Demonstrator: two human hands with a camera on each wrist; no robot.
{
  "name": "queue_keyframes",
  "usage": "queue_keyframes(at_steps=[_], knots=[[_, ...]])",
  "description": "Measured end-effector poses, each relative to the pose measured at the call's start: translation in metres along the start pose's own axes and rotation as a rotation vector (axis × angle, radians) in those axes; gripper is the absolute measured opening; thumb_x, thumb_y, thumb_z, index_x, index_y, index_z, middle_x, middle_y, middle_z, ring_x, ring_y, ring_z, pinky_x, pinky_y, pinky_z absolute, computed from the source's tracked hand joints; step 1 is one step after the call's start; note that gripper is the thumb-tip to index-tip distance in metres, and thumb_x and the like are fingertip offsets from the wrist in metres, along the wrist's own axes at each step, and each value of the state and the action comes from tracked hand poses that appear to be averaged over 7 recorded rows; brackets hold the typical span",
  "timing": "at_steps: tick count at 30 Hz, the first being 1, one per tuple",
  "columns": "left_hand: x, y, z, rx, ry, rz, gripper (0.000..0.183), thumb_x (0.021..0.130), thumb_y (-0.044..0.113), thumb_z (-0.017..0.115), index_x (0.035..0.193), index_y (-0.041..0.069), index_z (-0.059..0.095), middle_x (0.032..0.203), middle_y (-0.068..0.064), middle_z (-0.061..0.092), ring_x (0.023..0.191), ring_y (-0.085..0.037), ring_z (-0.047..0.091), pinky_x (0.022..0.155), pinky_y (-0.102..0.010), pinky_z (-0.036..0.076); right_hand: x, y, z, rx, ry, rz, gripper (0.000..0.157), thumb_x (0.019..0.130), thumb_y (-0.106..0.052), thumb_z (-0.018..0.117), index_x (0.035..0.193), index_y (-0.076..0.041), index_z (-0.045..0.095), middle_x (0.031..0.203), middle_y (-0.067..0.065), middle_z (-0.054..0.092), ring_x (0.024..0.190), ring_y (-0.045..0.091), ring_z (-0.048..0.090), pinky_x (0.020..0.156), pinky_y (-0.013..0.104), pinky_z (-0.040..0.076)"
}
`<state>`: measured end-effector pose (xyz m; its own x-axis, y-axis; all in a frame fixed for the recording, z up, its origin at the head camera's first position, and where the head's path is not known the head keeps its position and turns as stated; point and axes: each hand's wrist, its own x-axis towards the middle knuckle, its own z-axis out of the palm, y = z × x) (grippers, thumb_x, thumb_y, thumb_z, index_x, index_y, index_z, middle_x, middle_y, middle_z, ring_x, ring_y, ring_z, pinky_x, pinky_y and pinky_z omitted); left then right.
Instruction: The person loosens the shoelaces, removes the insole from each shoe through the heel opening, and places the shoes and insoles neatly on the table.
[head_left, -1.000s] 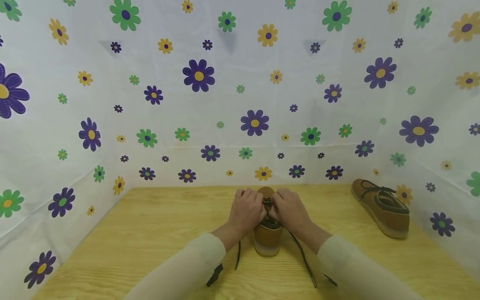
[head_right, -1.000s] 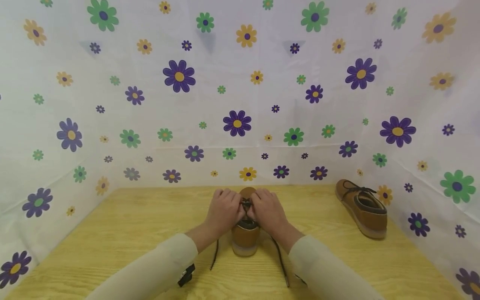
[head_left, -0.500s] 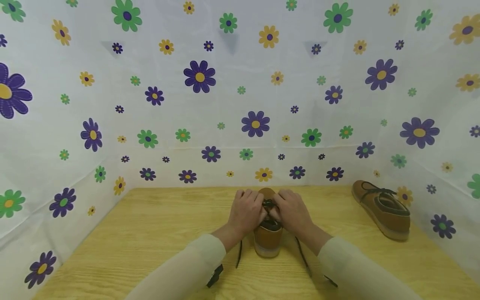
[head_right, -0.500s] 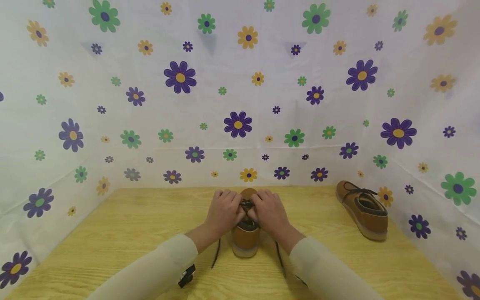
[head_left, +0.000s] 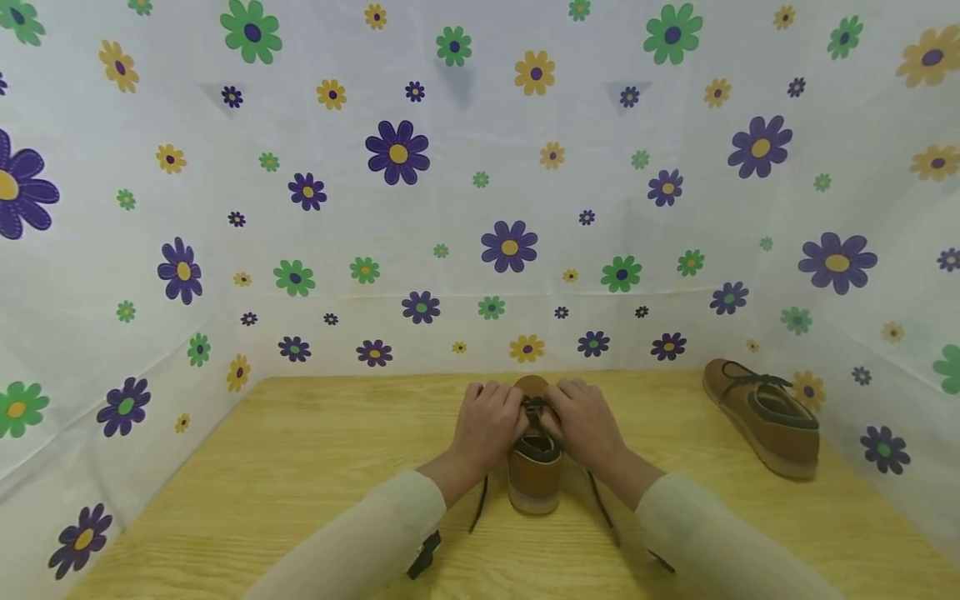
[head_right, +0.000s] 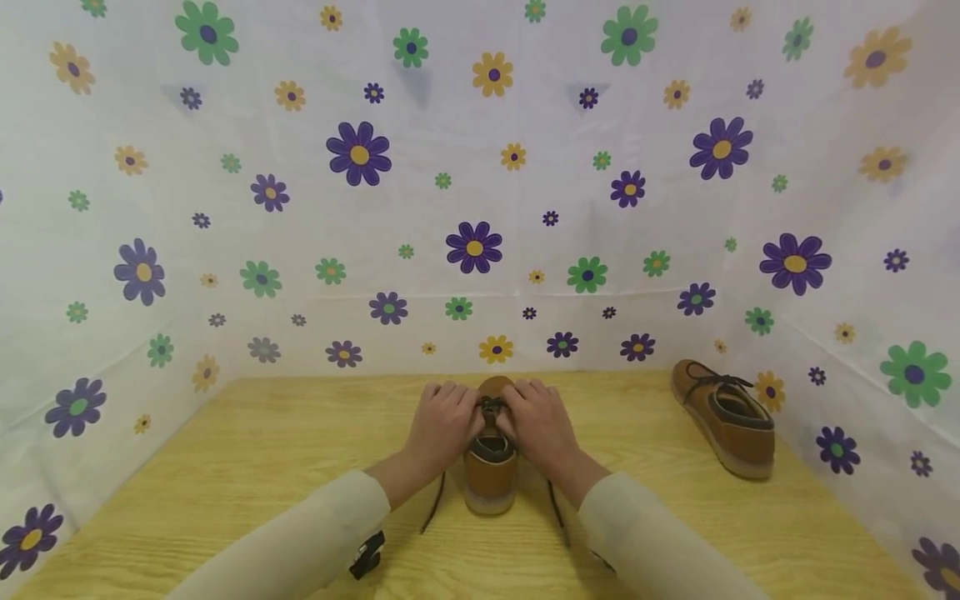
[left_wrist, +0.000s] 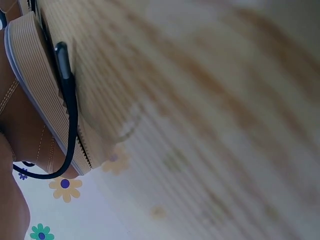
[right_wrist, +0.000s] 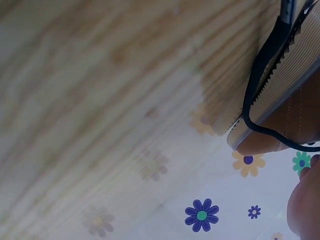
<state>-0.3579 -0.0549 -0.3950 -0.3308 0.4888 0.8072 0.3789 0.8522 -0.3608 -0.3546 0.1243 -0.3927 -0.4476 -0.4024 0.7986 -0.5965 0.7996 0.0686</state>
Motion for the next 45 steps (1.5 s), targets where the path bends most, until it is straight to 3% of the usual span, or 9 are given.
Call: queue_keyframes(at_steps=[11, 19, 25, 32, 40, 45], knots=[[-0.002, -0.003, 0.001, -0.029, -0.005, -0.061, 0.010, 0.080, 0.025, 0.058, 0.080, 0.015, 0.058, 0.069, 0.002, 0.058, 0.065, -0.016, 0.054, 0.065, -0.032, 0.037, 0.002, 0.000, -0.004, -0.039, -0.051, 0.056, 0.007, 0.077, -0.015, 0.063, 0.083, -0.012, 0.060, 0.071, -0.002, 0.053, 0.065, 0.015, 0.044, 0.060, 0.029, 0.038], [-0.005, -0.005, 0.000, -0.054, -0.026, -0.078, 0.012, 0.082, 0.027, 0.058, 0.082, 0.014, 0.060, 0.071, 0.001, 0.061, 0.068, -0.017, 0.054, 0.066, -0.033, 0.037, -0.001, 0.002, -0.003, -0.068, -0.053, 0.076, 0.009, 0.078, -0.015, 0.062, 0.075, -0.009, 0.058, 0.067, 0.002, 0.054, 0.062, 0.017, 0.048, 0.059, 0.031, 0.043], [-0.008, -0.008, 0.000, -0.079, -0.018, -0.111, 0.013, 0.077, 0.023, 0.062, 0.071, 0.013, 0.055, 0.065, 0.001, 0.058, 0.064, -0.017, 0.052, 0.064, -0.033, 0.035, -0.004, 0.003, -0.006, -0.079, -0.101, 0.114, 0.010, 0.080, -0.015, 0.061, 0.074, -0.009, 0.056, 0.065, 0.001, 0.051, 0.062, 0.017, 0.046, 0.059, 0.031, 0.042], [-0.010, -0.009, -0.002, -0.077, -0.084, -0.122, 0.011, 0.082, 0.023, 0.059, 0.078, 0.013, 0.057, 0.070, 0.001, 0.061, 0.067, -0.018, 0.052, 0.065, -0.034, 0.036, -0.008, 0.004, -0.009, -0.063, -0.145, 0.153, 0.011, 0.080, -0.016, 0.062, 0.074, -0.009, 0.057, 0.068, 0.003, 0.056, 0.065, 0.018, 0.051, 0.063, 0.033, 0.045], [-0.012, -0.013, -0.004, -0.058, -0.245, -0.167, 0.015, 0.087, 0.026, 0.054, 0.082, 0.012, 0.056, 0.076, -0.001, 0.062, 0.072, -0.019, 0.052, 0.070, -0.036, 0.036, -0.009, 0.007, -0.013, -0.039, -0.213, 0.223, 0.014, 0.082, -0.017, 0.057, 0.070, -0.013, 0.052, 0.063, -0.002, 0.049, 0.062, 0.016, 0.045, 0.063, 0.034, 0.042], [-0.015, -0.015, -0.001, -0.039, -0.252, -0.174, 0.017, 0.087, 0.028, 0.054, 0.078, 0.013, 0.053, 0.072, -0.001, 0.057, 0.070, -0.019, 0.050, 0.069, -0.036, 0.035, -0.011, 0.010, -0.012, 0.001, -0.250, 0.290, 0.016, 0.082, -0.017, 0.054, 0.067, -0.015, 0.049, 0.063, -0.003, 0.048, 0.062, 0.016, 0.045, 0.064, 0.035, 0.042]])
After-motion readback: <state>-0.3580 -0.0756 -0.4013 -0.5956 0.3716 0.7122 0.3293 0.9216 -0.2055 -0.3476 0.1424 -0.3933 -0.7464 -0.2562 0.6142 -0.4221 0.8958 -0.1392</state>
